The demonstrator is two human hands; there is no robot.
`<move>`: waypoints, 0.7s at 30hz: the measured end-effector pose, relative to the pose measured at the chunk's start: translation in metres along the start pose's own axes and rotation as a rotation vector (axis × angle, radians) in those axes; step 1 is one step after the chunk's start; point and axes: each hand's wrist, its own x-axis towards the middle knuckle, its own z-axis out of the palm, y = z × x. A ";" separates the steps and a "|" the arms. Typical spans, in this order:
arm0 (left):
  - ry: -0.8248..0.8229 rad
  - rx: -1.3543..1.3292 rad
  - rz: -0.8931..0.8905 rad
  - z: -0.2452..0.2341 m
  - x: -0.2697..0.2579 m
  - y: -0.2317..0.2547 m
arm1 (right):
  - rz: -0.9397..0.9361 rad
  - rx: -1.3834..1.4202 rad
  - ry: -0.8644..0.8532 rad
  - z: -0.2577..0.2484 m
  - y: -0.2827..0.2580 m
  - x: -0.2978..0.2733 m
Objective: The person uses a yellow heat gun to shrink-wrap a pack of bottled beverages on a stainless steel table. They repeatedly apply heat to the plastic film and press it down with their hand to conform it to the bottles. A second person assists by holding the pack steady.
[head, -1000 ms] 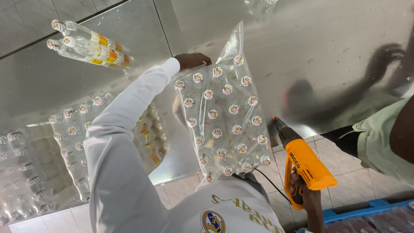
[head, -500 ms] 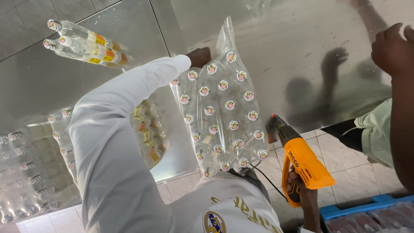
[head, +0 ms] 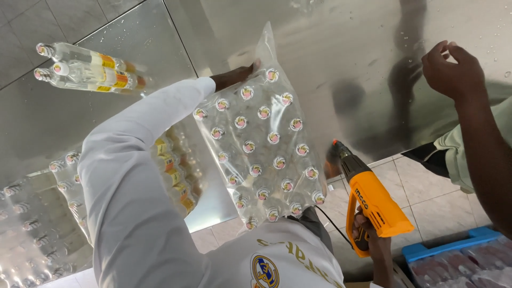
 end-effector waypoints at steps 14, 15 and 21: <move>0.040 0.122 0.017 0.009 -0.044 0.024 | 0.033 -0.040 0.030 0.006 -0.015 0.002; 0.071 0.120 0.037 0.009 -0.037 0.019 | 0.030 -0.012 0.003 0.000 -0.012 0.004; 0.053 0.092 0.198 0.005 -0.037 0.037 | 0.005 -0.025 -0.023 -0.008 -0.011 0.004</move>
